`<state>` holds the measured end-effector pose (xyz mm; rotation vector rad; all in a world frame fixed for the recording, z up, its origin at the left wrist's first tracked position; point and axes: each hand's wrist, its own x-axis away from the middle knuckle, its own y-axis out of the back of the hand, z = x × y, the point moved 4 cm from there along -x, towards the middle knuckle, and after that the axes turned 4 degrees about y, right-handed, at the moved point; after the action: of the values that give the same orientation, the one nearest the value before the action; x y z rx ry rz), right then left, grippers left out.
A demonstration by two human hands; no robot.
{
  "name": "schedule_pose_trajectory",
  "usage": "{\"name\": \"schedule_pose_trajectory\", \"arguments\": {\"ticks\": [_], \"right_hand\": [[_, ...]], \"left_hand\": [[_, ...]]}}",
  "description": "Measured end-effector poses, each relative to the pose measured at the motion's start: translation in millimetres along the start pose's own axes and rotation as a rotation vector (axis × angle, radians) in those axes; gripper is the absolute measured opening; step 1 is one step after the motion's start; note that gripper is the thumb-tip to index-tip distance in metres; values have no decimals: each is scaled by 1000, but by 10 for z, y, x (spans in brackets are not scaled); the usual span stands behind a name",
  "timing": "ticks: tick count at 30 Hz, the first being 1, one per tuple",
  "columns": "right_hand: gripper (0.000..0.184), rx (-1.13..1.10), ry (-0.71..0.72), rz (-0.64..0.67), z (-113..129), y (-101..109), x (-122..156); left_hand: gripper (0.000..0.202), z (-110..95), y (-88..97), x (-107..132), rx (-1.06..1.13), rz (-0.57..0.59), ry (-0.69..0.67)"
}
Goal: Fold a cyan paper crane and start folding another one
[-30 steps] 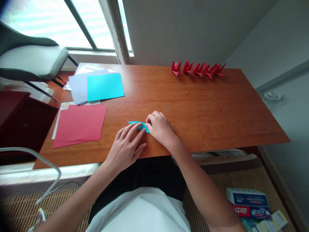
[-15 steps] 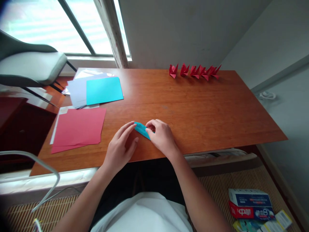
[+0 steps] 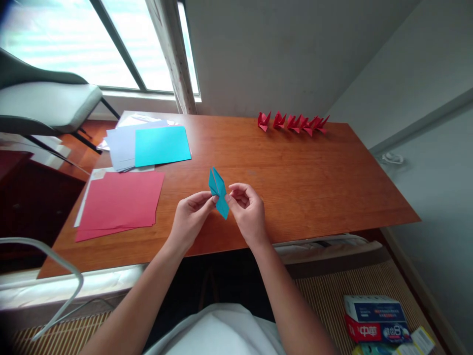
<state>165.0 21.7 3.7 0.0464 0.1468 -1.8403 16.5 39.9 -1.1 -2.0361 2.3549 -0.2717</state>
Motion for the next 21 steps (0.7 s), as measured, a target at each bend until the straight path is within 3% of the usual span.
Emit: {"name": "schedule_pose_trajectory", "arguments": {"ticks": [7, 12, 17, 21], "right_hand": [[17, 200, 8, 208, 47, 18, -44], [16, 312, 101, 175, 54, 22, -50], [20, 200, 34, 113, 18, 5, -45], [17, 181, 65, 77, 36, -7, -23]], "left_hand": [[21, 48, -15, -10, -26, 37, -11], [22, 42, -17, 3, -38, 39, -14], [22, 43, 2, 4, -9, -4, -12], [24, 56, 12, 15, 28, -47, -2]]}}
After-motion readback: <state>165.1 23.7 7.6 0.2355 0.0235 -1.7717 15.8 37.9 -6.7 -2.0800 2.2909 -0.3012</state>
